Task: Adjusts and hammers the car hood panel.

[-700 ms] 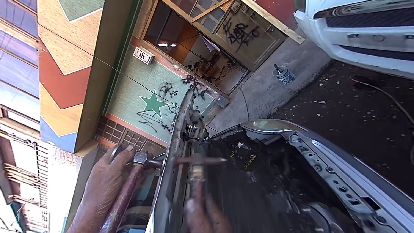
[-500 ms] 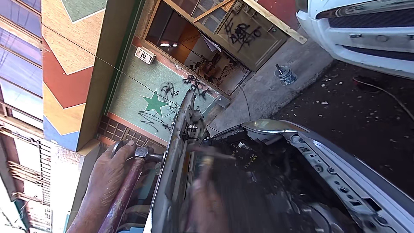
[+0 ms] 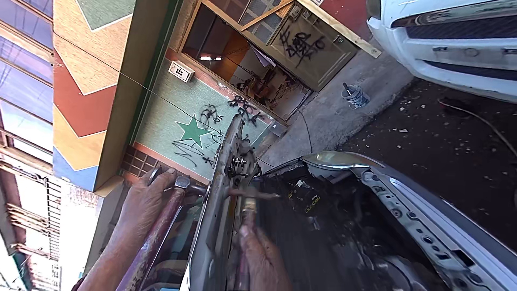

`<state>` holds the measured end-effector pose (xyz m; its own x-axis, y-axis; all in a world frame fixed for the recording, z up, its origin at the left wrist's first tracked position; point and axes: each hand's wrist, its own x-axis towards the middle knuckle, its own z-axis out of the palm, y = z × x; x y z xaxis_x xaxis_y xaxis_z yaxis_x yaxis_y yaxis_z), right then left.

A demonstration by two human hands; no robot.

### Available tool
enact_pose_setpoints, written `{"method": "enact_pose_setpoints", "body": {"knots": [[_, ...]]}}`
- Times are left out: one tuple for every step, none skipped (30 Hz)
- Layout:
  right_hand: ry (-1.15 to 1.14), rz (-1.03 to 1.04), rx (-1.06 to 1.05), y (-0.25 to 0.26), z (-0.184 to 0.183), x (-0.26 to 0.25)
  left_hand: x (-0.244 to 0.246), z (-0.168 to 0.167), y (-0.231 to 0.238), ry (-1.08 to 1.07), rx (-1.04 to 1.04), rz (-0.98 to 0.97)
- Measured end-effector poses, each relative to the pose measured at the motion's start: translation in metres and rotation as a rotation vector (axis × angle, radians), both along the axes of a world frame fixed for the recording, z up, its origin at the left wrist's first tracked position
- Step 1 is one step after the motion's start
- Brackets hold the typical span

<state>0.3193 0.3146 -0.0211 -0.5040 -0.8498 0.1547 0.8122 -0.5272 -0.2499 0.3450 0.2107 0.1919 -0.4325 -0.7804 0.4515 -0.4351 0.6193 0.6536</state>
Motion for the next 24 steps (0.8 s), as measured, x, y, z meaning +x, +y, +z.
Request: {"method": "enact_pose_setpoints", "body": {"knots": [[-0.090,-0.041,0.045,-0.001,0.004,-0.002,-0.001,-0.001,-0.001,0.013,0.004,0.001],[-0.133,-0.071,0.080,-0.001,0.008,-0.002,0.000,-0.002,-0.003,0.028,0.000,0.003],[-0.106,-0.081,0.095,-0.001,0.013,0.000,0.002,-0.003,-0.004,0.041,-0.004,0.004],[-0.023,-0.068,0.082,0.000,0.015,0.004,0.002,-0.003,-0.006,0.044,-0.012,0.006],[0.076,-0.029,0.040,0.001,0.017,0.008,0.001,-0.002,-0.007,0.043,-0.013,0.002],[0.136,0.006,0.004,0.001,0.016,0.010,-0.001,-0.002,-0.006,0.044,-0.008,-0.001],[0.153,0.012,0.001,0.001,0.013,0.010,-0.003,-0.002,-0.005,0.044,0.008,-0.009],[0.128,-0.007,0.023,0.001,0.011,0.009,-0.005,-0.002,-0.004,0.045,0.024,-0.011],[0.064,-0.033,0.061,0.001,0.011,0.005,-0.007,-0.002,-0.003,0.051,0.043,-0.019],[-0.011,-0.060,0.105,0.001,0.012,-0.001,-0.008,-0.002,-0.003,0.061,0.065,-0.026],[-0.072,-0.080,0.136,-0.001,0.014,-0.006,-0.008,-0.003,-0.004,0.075,0.078,-0.032],[-0.091,-0.089,0.141,-0.004,0.016,-0.010,-0.007,-0.004,-0.005,0.095,0.073,-0.027],[-0.049,-0.086,0.121,-0.007,0.018,-0.011,-0.008,-0.005,-0.007,0.110,0.065,-0.021],[0.041,-0.060,0.077,-0.009,0.018,-0.010,-0.009,-0.005,-0.008,0.114,0.058,-0.017],[0.130,-0.014,0.035,-0.012,0.017,-0.010,-0.011,-0.004,-0.009,0.110,0.048,-0.014],[0.162,0.015,0.020,-0.014,0.015,-0.010,-0.013,-0.003,-0.009,0.093,0.047,-0.013],[0.141,0.018,0.031,-0.016,0.014,-0.011,-0.015,-0.001,-0.009,0.075,0.050,-0.009],[0.080,0.001,0.049,-0.019,0.014,-0.015,-0.018,0.000,-0.009,0.071,0.063,-0.005],[-0.001,-0.026,0.077,-0.021,0.015,-0.019,-0.021,0.000,-0.009,0.077,0.088,-0.007],[-0.078,-0.060,0.107,-0.023,0.017,-0.022,-0.023,-0.001,-0.011,0.082,0.118,-0.013],[-0.111,-0.092,0.130,-0.025,0.019,-0.024,-0.025,-0.001,-0.014,0.090,0.144,-0.018],[-0.068,-0.112,0.139,-0.026,0.021,-0.024,-0.026,0.000,-0.016,0.093,0.155,-0.021],[0.035,-0.105,0.124,-0.026,0.023,-0.021,-0.027,0.002,-0.018,0.084,0.155,-0.020],[0.141,-0.063,0.091,-0.024,0.024,-0.020,-0.027,0.004,-0.021,0.074,0.149,-0.010]]}}
